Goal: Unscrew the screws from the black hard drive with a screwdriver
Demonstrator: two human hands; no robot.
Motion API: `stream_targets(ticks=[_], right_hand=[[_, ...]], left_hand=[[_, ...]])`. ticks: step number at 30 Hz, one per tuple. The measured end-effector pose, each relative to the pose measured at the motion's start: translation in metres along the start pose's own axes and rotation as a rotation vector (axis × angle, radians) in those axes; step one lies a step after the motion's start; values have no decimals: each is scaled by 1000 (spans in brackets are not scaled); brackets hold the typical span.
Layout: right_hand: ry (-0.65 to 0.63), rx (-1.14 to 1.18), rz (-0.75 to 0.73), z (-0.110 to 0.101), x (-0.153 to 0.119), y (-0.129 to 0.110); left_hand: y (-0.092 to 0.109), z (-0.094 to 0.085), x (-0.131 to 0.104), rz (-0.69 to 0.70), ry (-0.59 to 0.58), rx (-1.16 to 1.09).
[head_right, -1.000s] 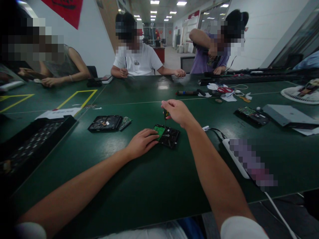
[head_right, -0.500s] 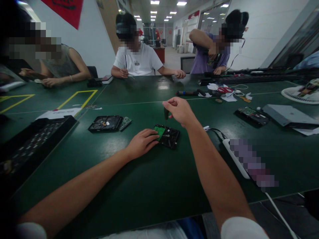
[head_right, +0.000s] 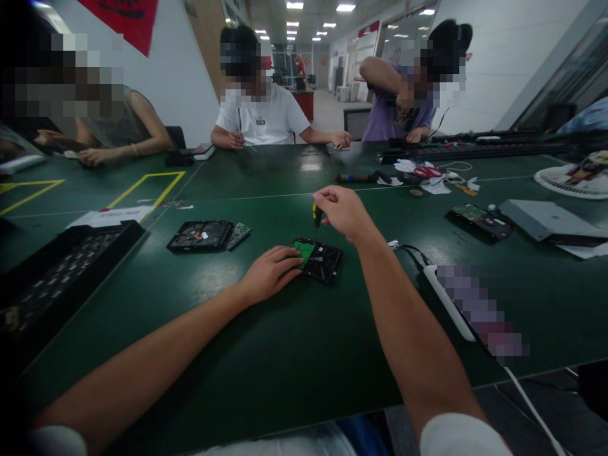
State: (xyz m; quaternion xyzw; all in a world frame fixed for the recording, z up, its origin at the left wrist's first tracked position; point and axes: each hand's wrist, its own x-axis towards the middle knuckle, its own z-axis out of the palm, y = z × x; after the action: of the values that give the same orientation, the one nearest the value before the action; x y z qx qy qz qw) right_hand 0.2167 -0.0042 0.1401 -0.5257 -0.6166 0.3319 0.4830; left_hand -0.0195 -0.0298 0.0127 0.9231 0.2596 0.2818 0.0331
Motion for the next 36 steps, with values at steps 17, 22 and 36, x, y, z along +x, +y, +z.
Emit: stream_targets(ticks=[17, 22, 36], right_hand=[[-76, 123, 22, 6, 2, 4], [-111, 197, 42, 5, -1, 3], [-139, 228, 47, 7, -2, 1]], left_hand=[[0, 0, 1, 0, 1, -5], [0, 0, 0, -5, -5, 3], [0, 0, 0, 1, 0, 9]])
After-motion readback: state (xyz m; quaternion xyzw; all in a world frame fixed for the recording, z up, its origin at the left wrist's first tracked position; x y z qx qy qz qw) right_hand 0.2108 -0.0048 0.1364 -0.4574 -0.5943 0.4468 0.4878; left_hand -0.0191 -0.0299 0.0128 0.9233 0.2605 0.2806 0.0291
